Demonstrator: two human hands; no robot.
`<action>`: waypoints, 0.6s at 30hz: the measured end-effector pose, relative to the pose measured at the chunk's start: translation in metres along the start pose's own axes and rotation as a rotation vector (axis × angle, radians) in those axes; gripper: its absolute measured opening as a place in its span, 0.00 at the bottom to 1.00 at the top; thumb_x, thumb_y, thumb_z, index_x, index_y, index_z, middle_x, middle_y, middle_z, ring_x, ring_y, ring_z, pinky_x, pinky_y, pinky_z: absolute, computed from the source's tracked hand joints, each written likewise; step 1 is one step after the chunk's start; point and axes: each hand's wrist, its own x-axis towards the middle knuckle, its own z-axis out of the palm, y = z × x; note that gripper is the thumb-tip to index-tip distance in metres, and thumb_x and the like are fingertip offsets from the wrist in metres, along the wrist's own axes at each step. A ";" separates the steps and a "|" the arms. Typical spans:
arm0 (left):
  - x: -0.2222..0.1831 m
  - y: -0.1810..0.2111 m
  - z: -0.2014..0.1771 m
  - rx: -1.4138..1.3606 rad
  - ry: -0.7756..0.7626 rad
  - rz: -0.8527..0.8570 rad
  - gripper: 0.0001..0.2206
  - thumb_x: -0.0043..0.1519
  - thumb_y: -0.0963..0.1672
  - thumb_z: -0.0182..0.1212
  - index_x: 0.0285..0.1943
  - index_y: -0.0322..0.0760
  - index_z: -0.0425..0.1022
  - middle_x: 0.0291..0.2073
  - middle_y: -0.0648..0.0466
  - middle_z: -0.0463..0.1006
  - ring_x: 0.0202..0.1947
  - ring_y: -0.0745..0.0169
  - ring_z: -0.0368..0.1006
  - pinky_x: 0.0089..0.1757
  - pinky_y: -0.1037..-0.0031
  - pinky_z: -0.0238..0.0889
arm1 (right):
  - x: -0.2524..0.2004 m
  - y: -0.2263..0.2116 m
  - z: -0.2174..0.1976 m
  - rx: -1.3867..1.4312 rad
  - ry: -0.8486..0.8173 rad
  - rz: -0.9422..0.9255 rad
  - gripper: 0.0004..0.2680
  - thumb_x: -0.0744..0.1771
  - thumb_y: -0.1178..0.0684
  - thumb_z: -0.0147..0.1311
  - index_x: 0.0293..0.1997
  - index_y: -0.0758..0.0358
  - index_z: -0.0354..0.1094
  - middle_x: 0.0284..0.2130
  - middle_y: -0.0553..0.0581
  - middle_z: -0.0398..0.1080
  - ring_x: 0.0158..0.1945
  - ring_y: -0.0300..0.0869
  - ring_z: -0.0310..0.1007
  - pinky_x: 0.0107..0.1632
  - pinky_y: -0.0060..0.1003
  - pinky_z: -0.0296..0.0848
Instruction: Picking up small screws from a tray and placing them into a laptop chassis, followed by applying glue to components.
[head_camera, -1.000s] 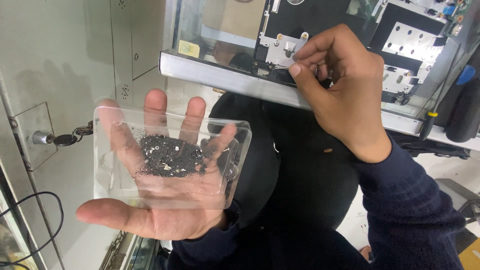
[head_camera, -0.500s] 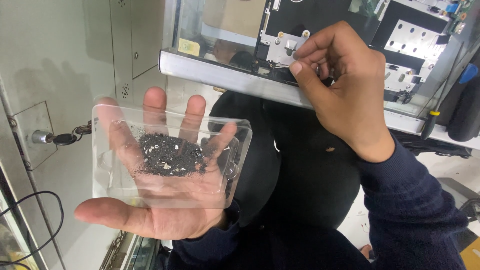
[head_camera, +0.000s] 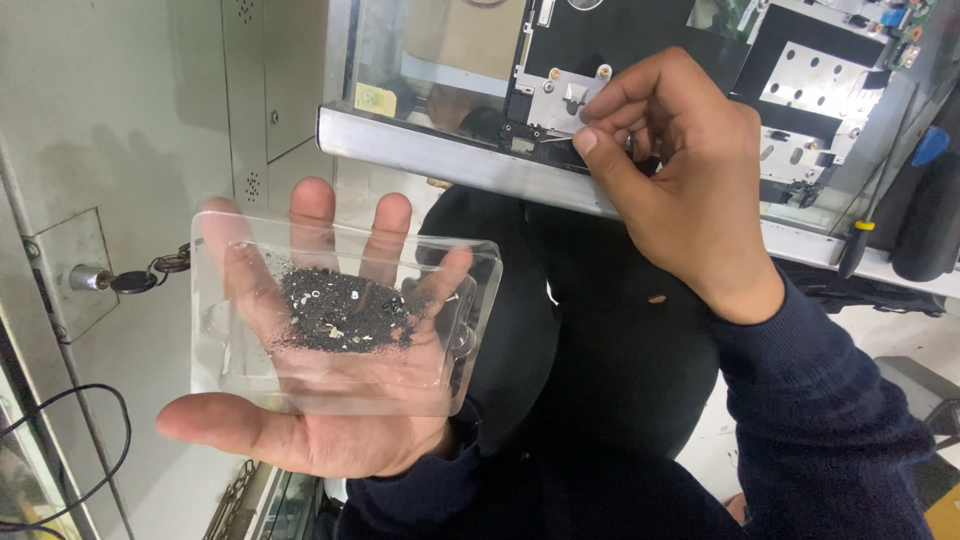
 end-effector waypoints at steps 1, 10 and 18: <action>0.000 -0.001 0.001 0.012 0.007 0.004 0.43 0.64 0.65 0.36 0.84 0.59 0.21 0.79 0.41 0.31 0.74 0.21 0.33 0.65 0.22 0.31 | 0.000 0.000 -0.001 0.004 -0.005 -0.005 0.05 0.73 0.67 0.61 0.48 0.70 0.66 0.38 0.58 0.73 0.40 0.40 0.73 0.40 0.30 0.67; -0.001 -0.013 -0.004 0.020 0.002 0.054 0.41 0.68 0.61 0.46 0.86 0.41 0.41 0.77 0.29 0.49 0.71 0.20 0.54 0.65 0.26 0.53 | -0.021 -0.007 -0.020 0.038 0.026 -0.058 0.08 0.73 0.69 0.63 0.49 0.73 0.64 0.44 0.65 0.70 0.42 0.45 0.69 0.46 0.35 0.69; -0.001 -0.021 0.007 0.115 0.128 -0.036 0.42 0.61 0.60 0.49 0.82 0.37 0.47 0.75 0.29 0.54 0.69 0.23 0.61 0.57 0.31 0.66 | -0.038 -0.075 -0.015 0.073 0.002 -0.315 0.07 0.67 0.66 0.62 0.44 0.76 0.65 0.33 0.66 0.75 0.34 0.45 0.79 0.39 0.32 0.80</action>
